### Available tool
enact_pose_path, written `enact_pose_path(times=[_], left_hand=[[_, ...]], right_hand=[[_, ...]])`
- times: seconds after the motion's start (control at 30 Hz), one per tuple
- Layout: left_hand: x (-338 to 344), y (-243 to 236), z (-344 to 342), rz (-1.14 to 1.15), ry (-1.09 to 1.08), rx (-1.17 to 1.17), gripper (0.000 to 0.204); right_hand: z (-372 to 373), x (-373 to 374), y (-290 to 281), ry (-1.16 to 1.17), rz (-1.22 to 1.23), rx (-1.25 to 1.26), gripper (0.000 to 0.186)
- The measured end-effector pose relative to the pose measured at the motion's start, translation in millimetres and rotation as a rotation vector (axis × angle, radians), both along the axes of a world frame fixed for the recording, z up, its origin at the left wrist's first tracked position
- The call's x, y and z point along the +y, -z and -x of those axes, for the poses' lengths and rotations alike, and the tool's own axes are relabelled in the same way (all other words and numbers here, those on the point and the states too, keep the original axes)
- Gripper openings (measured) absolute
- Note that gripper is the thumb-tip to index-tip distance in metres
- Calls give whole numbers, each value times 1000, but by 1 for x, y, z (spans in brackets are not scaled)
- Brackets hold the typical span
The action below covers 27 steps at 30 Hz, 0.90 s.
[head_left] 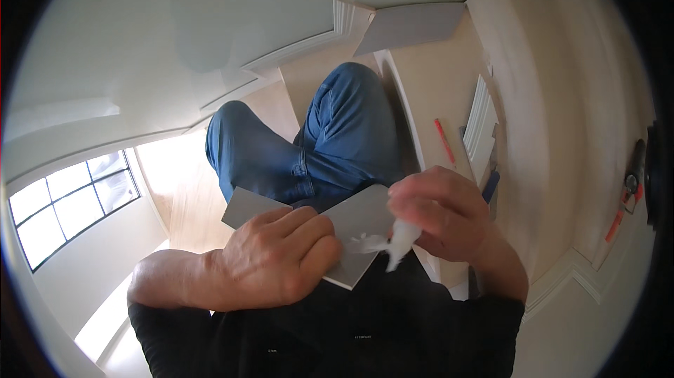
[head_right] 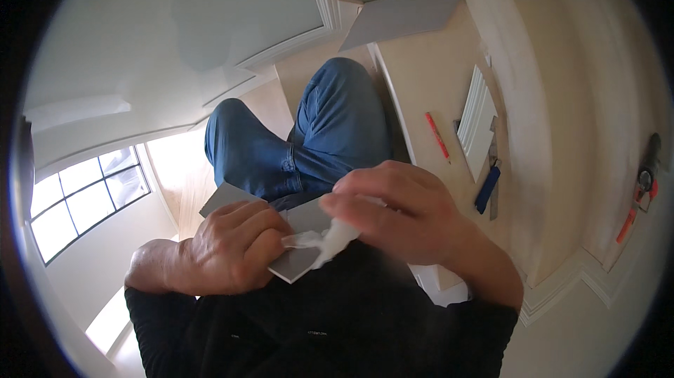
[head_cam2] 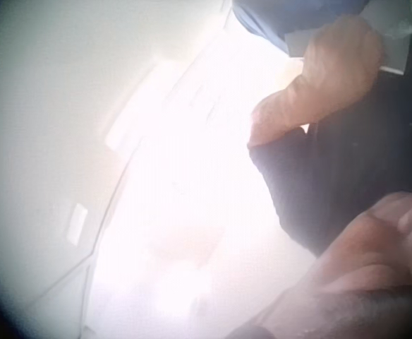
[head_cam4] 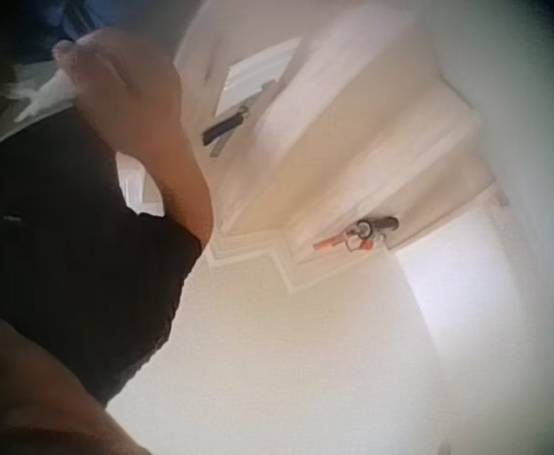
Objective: Measure, test fit, and apply adhesive to crown molding pieces for installation on stairs.
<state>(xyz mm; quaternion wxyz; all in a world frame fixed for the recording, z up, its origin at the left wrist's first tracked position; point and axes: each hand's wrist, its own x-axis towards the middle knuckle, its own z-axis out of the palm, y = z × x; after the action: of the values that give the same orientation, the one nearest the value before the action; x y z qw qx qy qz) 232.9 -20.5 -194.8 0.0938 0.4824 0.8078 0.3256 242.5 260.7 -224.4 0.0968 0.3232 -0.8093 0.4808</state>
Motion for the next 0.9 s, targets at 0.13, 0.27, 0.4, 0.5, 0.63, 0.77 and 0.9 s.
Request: enact_pose_path(times=[0.13,0.27,0.4,0.5,0.63,0.77,0.9], left_hand=[[1,7,-12,-42,-35,69,24],[2,7,-11,-46,-19,104,24],[3,6,-8,-46,-5,99,25],[4,9,-8,-46,-11,111,25],[6,5,-3,-46,16,97,26],[8,6,-4,-50,10,98,25],[7,5,-2,-30,25,86,25]], right_hand=[[9,-5,-8,-175,46,-32,37],[9,2,-9,-213,5,30,26],[6,4,-16,-214,-34,22,28],[5,8,-27,-207,-93,-33,36],[4,15,-38,-242,-163,-96,44],[5,14,-45,-260,-180,-132,43],[6,14,-51,-278,-231,-127,43]])
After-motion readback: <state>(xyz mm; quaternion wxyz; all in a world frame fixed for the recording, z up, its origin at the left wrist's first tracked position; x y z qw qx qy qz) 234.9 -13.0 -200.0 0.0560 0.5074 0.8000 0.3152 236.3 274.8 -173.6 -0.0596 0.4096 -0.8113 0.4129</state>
